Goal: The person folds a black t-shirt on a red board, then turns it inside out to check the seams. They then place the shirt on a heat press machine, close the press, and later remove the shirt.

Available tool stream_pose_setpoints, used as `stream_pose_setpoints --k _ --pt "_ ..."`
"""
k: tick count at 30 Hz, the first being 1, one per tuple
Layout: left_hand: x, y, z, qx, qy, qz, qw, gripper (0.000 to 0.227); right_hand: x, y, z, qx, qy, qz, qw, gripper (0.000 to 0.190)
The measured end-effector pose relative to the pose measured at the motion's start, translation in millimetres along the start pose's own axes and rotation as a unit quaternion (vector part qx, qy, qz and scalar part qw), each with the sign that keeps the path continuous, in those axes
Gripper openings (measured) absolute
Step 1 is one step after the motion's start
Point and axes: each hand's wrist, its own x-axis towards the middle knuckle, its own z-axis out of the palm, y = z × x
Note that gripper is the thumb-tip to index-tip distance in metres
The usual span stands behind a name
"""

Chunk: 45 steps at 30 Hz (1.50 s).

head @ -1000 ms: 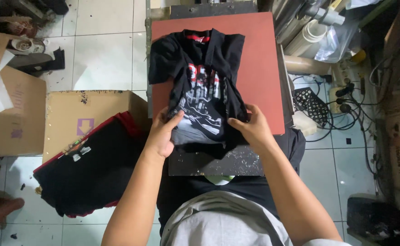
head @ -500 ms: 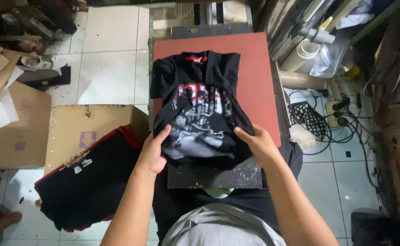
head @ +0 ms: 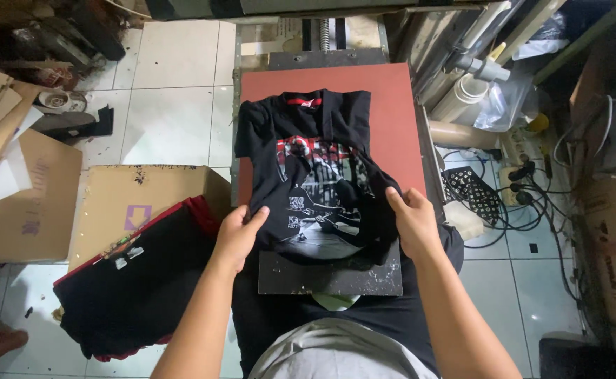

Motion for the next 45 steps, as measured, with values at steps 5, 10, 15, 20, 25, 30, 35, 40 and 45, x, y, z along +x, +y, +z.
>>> stream_pose_setpoints --k 5,10,15,20,25,30,35,40,45 --pt "-1.4 -15.1 1.7 -0.096 0.014 -0.004 0.995 0.052 -2.9 6.4 -5.1 0.018 0.017 0.032 0.999 0.032" --pt "-33.8 20.1 -3.1 -0.185 -0.034 -0.082 0.979 0.082 1.1 12.2 -6.1 0.004 0.009 0.037 0.999 0.031" --pt "-32.9 25.9 5.2 -0.208 -0.025 -0.090 0.974 0.057 14.5 38.8 -13.8 -0.044 -0.017 0.024 0.999 0.031" --pt "-46.4 58.5 1.9 -0.199 -0.024 -0.103 0.974 0.060 0.0 12.5 -2.1 0.020 -0.008 0.064 0.998 0.044" --pt "-38.6 55.8 5.1 -0.200 -0.018 -0.076 0.977 0.069 3.4 24.1 -8.3 0.071 0.007 0.061 0.996 0.034" --pt "-27.1 30.3 1.3 -0.181 0.004 -0.082 0.980 0.062 -16.0 0.8 -3.1 0.000 -0.078 0.056 0.995 0.029" --pt "-34.5 34.4 -7.1 -0.236 0.026 0.011 0.971 0.034 -38.0 -38.7 7.1 0.086 -0.066 -0.028 0.994 0.016" --pt "-44.7 69.2 -18.3 -0.323 0.001 0.130 0.938 0.019 -48.6 -72.2 1.1 0.139 -0.084 -0.063 0.985 0.013" --pt "-83.3 110.4 -33.4 -0.410 0.004 0.252 0.876 0.020 -66.8 -128.9 -34.0 0.122 -0.066 -0.265 0.954 0.011"
